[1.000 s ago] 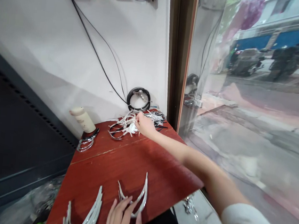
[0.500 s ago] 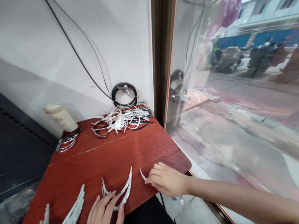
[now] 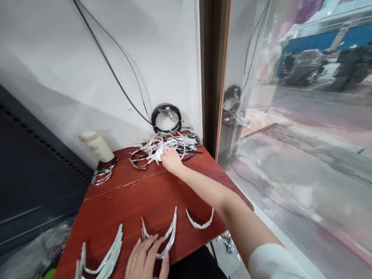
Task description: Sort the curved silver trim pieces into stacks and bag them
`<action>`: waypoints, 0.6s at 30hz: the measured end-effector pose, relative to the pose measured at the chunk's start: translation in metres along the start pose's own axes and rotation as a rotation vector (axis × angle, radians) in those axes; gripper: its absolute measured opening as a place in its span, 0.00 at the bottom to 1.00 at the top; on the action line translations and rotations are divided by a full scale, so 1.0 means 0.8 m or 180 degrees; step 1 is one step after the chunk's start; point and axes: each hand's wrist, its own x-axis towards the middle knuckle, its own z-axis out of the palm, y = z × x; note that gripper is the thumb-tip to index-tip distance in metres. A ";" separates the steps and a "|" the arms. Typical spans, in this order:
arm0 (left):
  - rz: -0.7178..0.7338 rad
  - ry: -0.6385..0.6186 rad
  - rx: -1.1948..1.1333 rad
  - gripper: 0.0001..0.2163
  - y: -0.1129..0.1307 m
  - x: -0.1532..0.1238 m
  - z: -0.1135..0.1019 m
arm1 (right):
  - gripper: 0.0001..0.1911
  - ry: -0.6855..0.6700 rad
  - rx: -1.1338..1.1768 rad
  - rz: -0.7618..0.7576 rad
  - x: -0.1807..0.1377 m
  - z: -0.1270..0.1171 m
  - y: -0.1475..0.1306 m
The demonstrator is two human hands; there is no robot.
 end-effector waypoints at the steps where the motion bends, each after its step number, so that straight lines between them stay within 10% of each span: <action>1: -0.0105 0.0008 -0.0084 0.12 0.002 -0.001 0.000 | 0.12 -0.0006 0.0090 0.0049 0.006 0.005 0.001; 11: -0.0075 0.0357 -0.0848 0.13 0.074 0.020 0.022 | 0.17 -0.0649 0.1679 0.0457 0.022 -0.078 0.012; 18: 0.0121 0.0329 -0.0745 0.13 0.120 0.031 0.071 | 0.04 -0.2818 0.1802 0.0455 -0.075 -0.117 0.015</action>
